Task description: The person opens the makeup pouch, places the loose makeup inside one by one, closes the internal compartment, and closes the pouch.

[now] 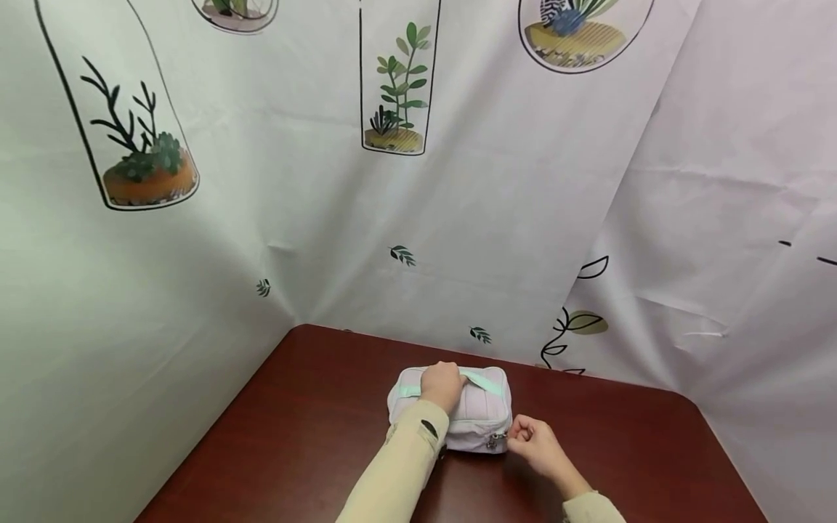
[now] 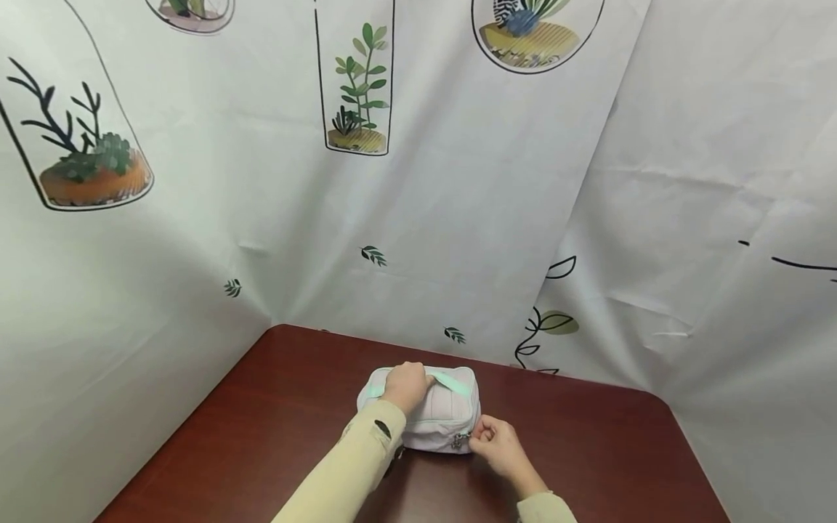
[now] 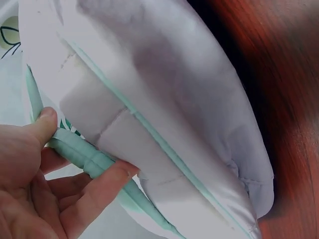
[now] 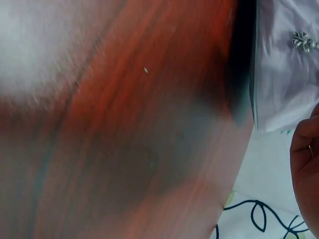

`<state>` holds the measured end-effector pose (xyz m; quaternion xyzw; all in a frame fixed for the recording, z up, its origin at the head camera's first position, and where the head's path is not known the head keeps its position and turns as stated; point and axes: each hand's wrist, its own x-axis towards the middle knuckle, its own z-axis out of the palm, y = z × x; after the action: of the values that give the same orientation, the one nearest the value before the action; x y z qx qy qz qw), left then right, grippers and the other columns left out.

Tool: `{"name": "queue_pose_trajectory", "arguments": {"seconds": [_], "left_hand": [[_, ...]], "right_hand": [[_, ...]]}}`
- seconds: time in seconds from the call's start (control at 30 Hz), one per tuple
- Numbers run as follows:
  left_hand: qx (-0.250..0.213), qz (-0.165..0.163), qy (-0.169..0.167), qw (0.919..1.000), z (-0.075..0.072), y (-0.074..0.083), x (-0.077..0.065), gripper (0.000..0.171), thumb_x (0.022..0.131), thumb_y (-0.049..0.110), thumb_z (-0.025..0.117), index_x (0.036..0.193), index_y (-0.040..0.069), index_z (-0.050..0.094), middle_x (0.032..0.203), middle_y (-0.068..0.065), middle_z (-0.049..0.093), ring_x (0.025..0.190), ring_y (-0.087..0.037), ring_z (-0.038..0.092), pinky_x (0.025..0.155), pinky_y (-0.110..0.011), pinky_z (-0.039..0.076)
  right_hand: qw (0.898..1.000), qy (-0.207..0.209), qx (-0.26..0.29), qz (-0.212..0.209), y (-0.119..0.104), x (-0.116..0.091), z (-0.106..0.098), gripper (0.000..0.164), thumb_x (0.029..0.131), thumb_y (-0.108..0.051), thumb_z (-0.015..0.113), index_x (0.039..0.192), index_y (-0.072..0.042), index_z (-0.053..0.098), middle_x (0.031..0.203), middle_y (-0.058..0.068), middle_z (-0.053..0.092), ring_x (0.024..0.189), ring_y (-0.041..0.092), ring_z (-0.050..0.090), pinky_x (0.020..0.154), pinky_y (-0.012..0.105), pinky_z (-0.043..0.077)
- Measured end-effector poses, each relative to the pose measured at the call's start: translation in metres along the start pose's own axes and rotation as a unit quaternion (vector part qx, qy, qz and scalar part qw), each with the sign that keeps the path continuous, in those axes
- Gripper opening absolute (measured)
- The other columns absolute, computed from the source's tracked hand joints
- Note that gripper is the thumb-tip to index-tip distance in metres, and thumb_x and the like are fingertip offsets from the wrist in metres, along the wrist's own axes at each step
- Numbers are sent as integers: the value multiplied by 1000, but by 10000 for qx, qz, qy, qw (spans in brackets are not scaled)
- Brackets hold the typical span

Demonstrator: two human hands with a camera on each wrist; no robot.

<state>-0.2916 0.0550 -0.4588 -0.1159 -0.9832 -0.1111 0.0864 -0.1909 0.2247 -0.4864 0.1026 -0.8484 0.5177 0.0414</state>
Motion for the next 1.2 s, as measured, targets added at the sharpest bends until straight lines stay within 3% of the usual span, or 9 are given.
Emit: {"name": "queue_pose_trajectory", "arguments": {"seconds": [0.3, 0.43, 0.57, 0.7, 0.8, 0.9, 1.0, 1.1, 1.2], "left_hand": [[-255, -57, -21, 9997, -1, -3, -4, 36, 82, 42, 66, 70, 9, 69, 61, -5, 63, 54, -20, 60, 48, -33, 48], [-272, -107, -215, 9993, 5, -9, -6, 40, 73, 48, 72, 65, 10, 67, 53, -3, 57, 45, -15, 53, 43, -29, 44], [-498, 200, -454, 9975, 3, -19, -6, 32, 72, 40, 77, 63, 12, 66, 56, -1, 59, 49, -13, 53, 45, -28, 43], [-950, 420, -719, 9920, -10, -39, -1, 25, 74, 35, 77, 89, 16, 74, 91, -3, 68, 77, -20, 63, 62, -34, 49], [-1302, 126, -854, 9877, -17, -65, 1, 41, 75, 40, 75, 109, 16, 69, 113, -12, 59, 90, -29, 61, 70, -42, 47], [-1466, -334, -1158, 9818, -20, -95, -3, 58, 78, 46, 71, 119, 5, 60, 114, -18, 54, 92, -33, 58, 73, -46, 46], [-1640, -711, -2087, 9615, -21, -122, -10, 61, 78, 50, 69, 107, -3, 62, 96, -19, 63, 82, -31, 62, 68, -43, 49], [-2039, -764, -3384, 9155, -20, -140, -17, 56, 79, 50, 67, 89, -5, 66, 72, -13, 66, 65, -27, 65, 59, -35, 50], [-2620, -622, -4193, 8670, -16, -147, -22, 50, 82, 47, 66, 81, -2, 68, 70, -12, 68, 65, -24, 67, 58, -32, 52]], "right_hand": [[9974, 631, -326, 128, 39, 2, 16, 19, 69, 11, 63, 65, -5, 53, 51, -8, 34, 45, -4, 33, 45, 16, 26], [9965, 499, -588, 314, 50, -3, 15, 16, 72, 5, 67, 67, -6, 56, 51, -8, 38, 45, -2, 35, 46, 16, 29], [9969, 44, -624, 473, 56, -4, 10, 11, 77, -3, 69, 71, -5, 61, 53, -7, 45, 46, 0, 40, 45, 19, 35], [9954, -540, -506, 609, 57, -3, -1, 12, 81, -13, 69, 76, -3, 63, 54, -4, 51, 47, 6, 48, 45, 23, 41], [9931, -755, -462, 763, 58, -3, -11, 18, 82, -18, 70, 78, -2, 63, 55, -2, 52, 50, 10, 51, 47, 26, 43], [9923, -621, -424, 987, 57, -2, -20, 22, 82, -20, 71, 81, 0, 62, 58, 0, 52, 52, 13, 52, 49, 27, 43], [9915, -402, -322, 1195, 55, -1, -24, 26, 83, -21, 69, 90, 3, 60, 66, 2, 55, 58, 16, 54, 50, 29, 44], [9909, -225, -192, 1311, 53, 5, -23, 36, 84, -22, 68, 104, 5, 56, 78, 6, 60, 67, 20, 57, 54, 32, 45], [9901, -22, -157, 1398, 48, 17, -19, 47, 85, -22, 66, 119, 7, 50, 94, 13, 61, 79, 24, 58, 61, 35, 47]]}}
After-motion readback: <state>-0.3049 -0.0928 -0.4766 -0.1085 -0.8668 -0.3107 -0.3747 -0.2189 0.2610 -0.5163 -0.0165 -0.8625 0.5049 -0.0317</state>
